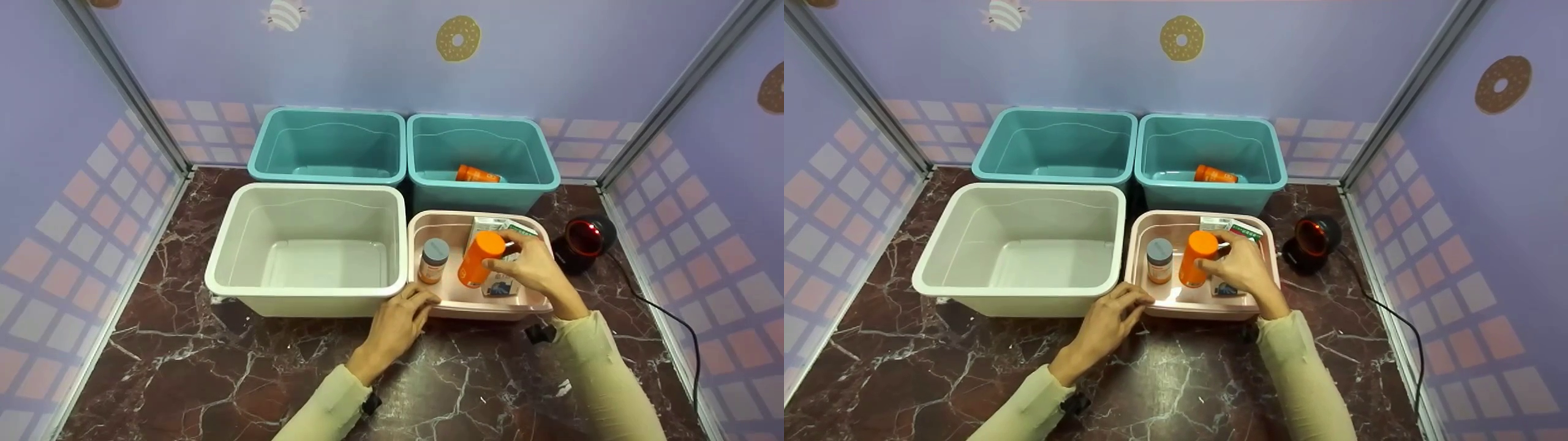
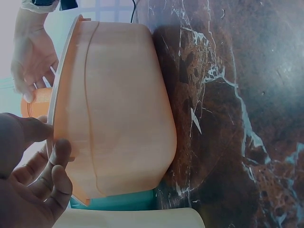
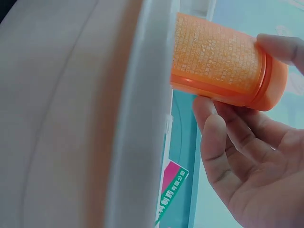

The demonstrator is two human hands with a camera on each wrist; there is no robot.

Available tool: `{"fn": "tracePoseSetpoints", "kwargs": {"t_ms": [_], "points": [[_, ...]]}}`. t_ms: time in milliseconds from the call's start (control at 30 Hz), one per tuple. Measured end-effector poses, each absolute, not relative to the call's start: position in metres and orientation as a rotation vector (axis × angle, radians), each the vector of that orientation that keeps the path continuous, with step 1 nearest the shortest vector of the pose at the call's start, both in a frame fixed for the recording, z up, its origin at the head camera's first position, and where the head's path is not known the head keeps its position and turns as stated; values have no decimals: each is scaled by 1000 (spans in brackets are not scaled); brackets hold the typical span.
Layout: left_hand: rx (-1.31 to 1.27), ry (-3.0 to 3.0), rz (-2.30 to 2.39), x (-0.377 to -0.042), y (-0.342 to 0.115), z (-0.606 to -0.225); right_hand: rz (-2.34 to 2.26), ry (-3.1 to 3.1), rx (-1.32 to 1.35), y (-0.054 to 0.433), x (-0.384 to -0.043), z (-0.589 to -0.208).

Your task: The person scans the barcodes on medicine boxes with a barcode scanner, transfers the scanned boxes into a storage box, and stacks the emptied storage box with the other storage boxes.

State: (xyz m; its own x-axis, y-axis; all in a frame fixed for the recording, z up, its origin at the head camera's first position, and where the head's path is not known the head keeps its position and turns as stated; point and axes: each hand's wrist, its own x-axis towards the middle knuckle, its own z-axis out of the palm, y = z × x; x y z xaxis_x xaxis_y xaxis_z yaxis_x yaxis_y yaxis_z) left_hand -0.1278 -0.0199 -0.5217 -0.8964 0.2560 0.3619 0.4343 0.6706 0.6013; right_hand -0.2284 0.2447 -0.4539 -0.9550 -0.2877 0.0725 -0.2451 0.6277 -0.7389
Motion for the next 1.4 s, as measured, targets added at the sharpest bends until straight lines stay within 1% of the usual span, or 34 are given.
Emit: {"fn": "tracePoseSetpoints", "kwargs": {"t_ms": [533,1000,1400], "points": [[-548,-2654,-1054,-128,-20,-522,-1218,2909,-294,271,-227,-434],[-551,-2643,-1014,-128,-19,-521,-1259,2967,-216,296,-224,-420],[-553,-2656,-1030,-128,-20,-521,-1376,2952,-128,314,-223,-418]]}}
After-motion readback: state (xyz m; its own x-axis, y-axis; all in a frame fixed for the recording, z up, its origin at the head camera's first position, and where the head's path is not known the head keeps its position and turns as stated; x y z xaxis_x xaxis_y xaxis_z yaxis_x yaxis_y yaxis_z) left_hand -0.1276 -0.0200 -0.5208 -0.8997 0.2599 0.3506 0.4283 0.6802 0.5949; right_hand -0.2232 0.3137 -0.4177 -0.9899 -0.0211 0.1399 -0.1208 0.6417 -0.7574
